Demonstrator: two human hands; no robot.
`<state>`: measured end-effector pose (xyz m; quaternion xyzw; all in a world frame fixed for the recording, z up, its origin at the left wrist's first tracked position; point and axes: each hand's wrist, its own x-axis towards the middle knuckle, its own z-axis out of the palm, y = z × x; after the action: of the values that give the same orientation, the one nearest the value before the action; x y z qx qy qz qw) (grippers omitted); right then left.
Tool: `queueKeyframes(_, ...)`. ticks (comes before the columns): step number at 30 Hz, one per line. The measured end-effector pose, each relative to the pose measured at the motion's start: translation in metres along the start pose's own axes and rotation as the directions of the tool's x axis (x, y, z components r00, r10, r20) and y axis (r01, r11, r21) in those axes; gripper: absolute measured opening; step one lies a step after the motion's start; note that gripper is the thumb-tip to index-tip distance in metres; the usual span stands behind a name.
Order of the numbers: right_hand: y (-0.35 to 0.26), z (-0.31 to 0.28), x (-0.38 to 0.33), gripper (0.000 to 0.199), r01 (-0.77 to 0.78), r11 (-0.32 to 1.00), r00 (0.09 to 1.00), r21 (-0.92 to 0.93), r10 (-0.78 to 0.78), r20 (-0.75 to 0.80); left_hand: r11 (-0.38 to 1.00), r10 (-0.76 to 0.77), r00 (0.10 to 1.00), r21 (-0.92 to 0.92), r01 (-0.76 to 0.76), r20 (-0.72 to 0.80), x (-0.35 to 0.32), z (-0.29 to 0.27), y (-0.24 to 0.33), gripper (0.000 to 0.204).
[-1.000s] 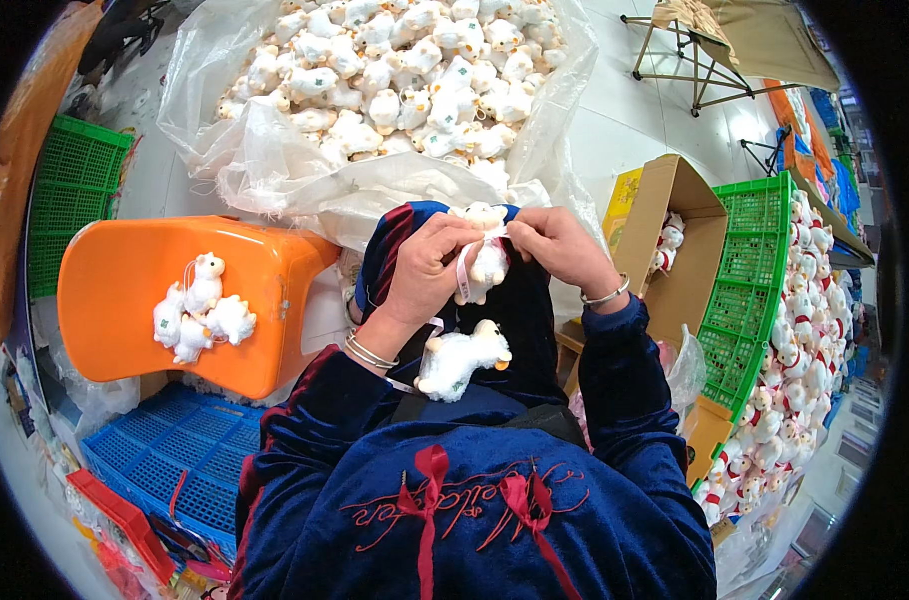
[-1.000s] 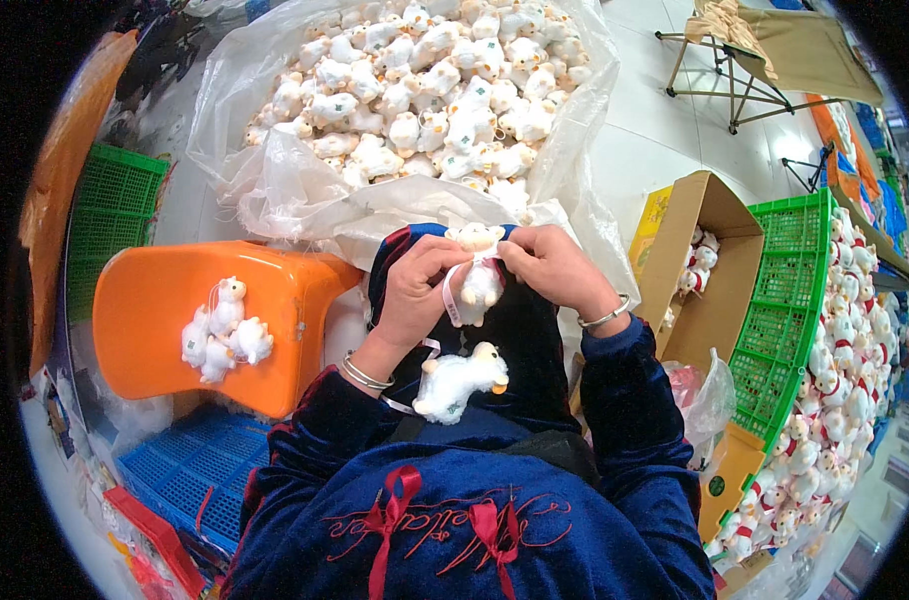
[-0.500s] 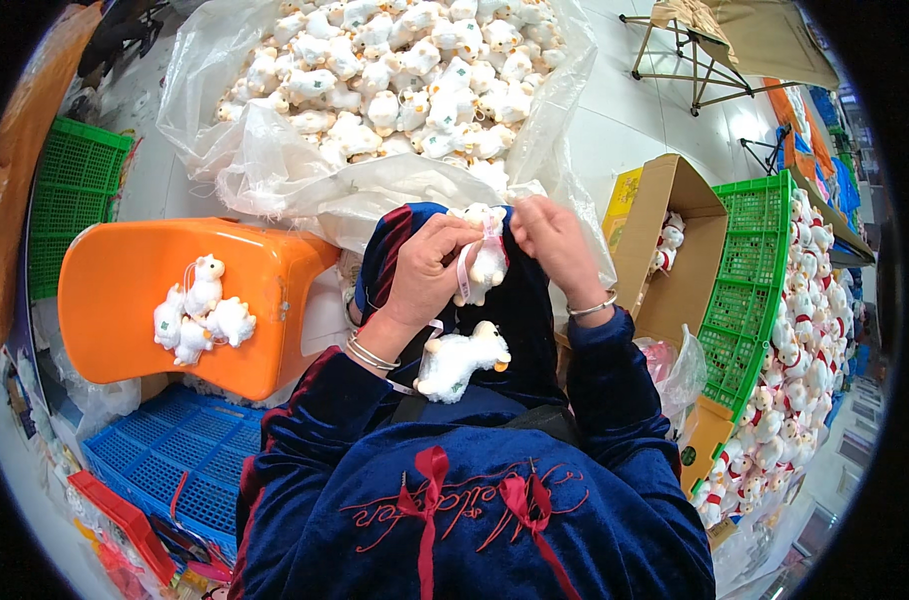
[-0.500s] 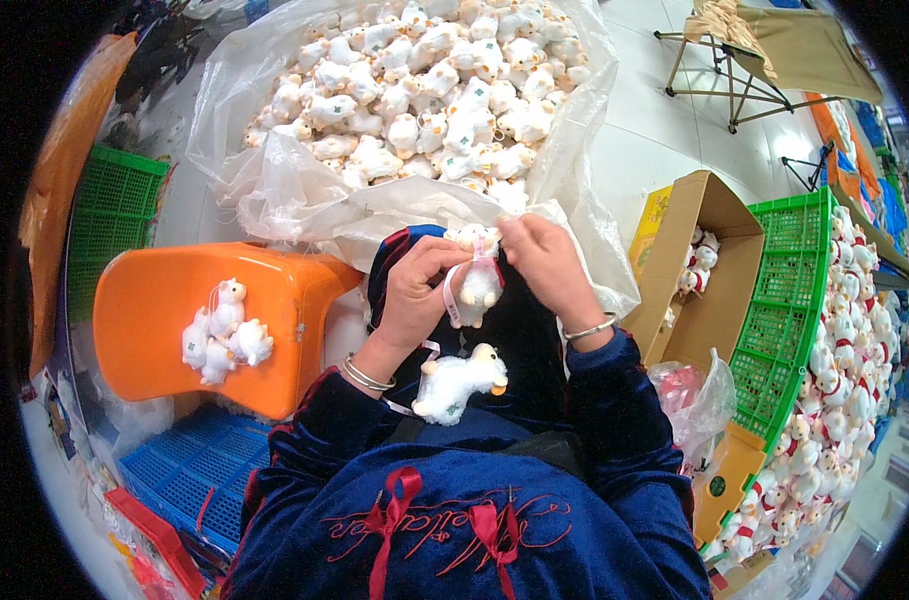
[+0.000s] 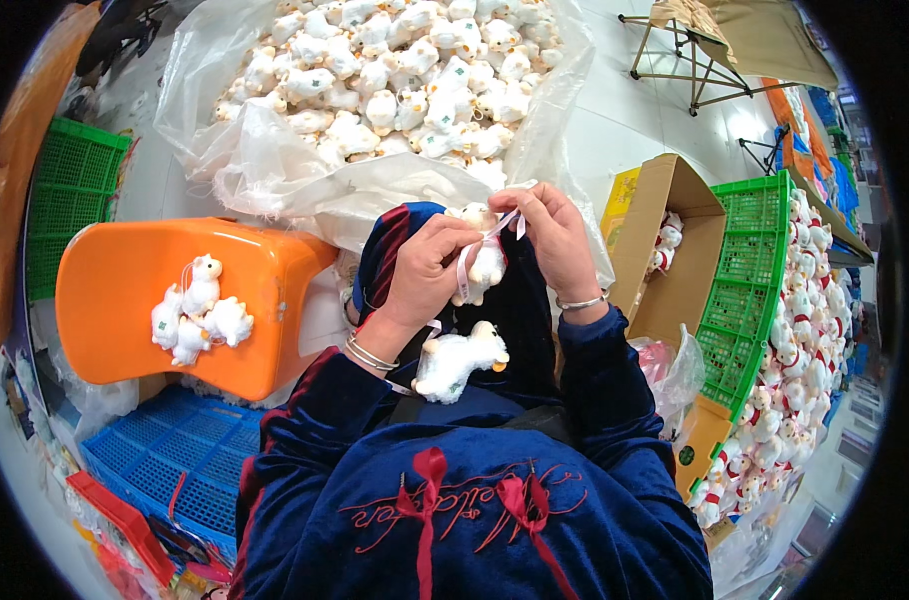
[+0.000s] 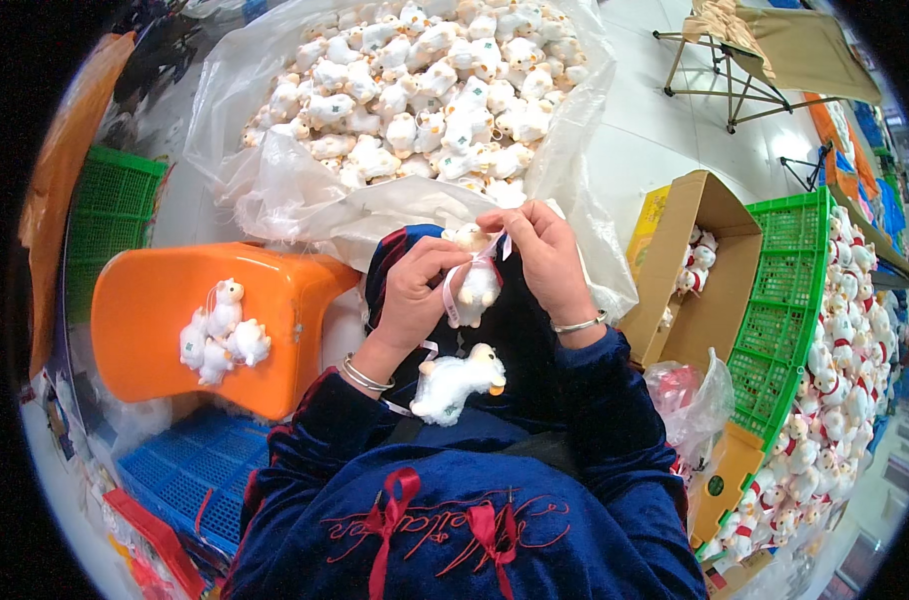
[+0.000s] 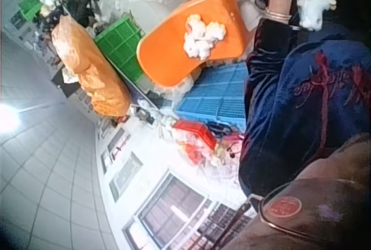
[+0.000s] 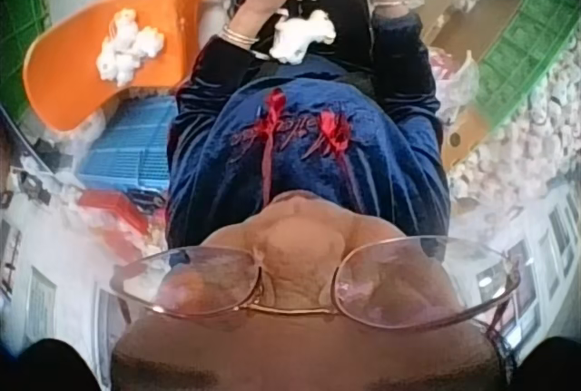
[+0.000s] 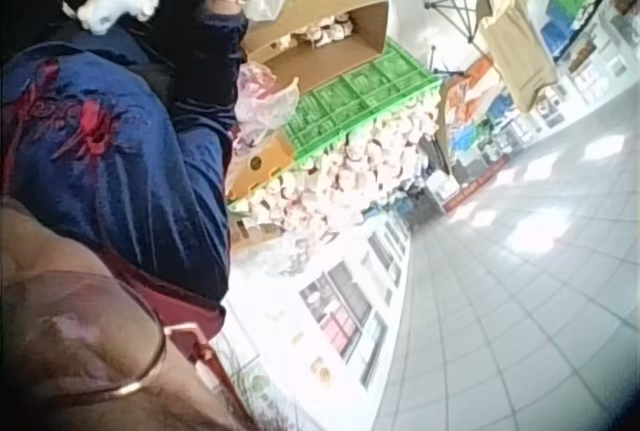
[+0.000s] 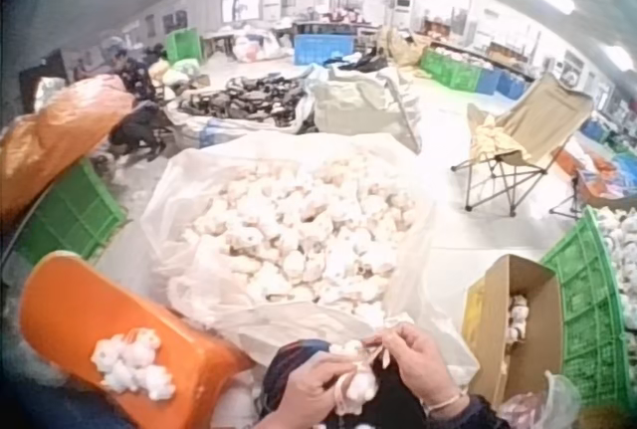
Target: The person sits on the floor and ties red ribbons around the necks of small white plush toys. They pick up each toy, wrap the ribbon, and adjust the knot before placing the finished item aside.
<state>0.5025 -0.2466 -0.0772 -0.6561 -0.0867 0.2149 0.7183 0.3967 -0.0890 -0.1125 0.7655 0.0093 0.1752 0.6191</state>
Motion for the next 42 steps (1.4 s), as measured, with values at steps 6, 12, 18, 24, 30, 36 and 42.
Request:
queueKeyframes(6,0.011,-0.004,-0.002,0.016,-0.098,0.972,0.97,0.213,0.046,0.24,0.998,0.037,0.999,0.045,-0.036,-0.019,-0.001,-0.006,0.003,0.014)
queueKeyframes(12,0.026,-0.015,-0.003,0.014,0.093,0.944,0.983,-0.316,-0.037,0.179,0.994,-0.021,1.0,0.106,0.023,-0.02,-0.003,-0.018,0.006,0.014)
queueKeyframes(18,0.014,0.001,-0.019,0.022,0.157,0.861,0.958,-0.484,-0.014,0.287,0.991,-0.115,0.993,-0.066,0.117,0.022,-0.004,-0.015,0.002,0.018)
queueKeyframes(24,0.007,0.011,-0.02,0.017,0.234,0.755,0.966,-0.613,-0.11,0.233,0.935,-0.161,0.963,-0.278,0.219,0.216,-0.006,-0.021,0.005,0.019)
queueKeyframes(30,0.02,0.014,-0.027,0.014,0.292,0.717,0.956,-0.634,-0.234,0.176,0.773,-0.394,0.863,-0.394,0.497,0.315,0.003,-0.026,0.011,0.017)
queueKeyframes(36,0.025,0.016,-0.031,0.011,0.277,0.755,0.958,-0.595,-0.267,0.107,0.744,-0.575,0.783,-0.248,0.621,0.235,0.015,-0.021,0.025,0.018)
queueKeyframes(42,0.024,0.016,-0.031,0.01,0.249,0.756,0.965,-0.605,-0.248,0.087,0.769,-0.589,0.76,-0.1,0.632,0.275,0.019,-0.023,0.013,0.018)
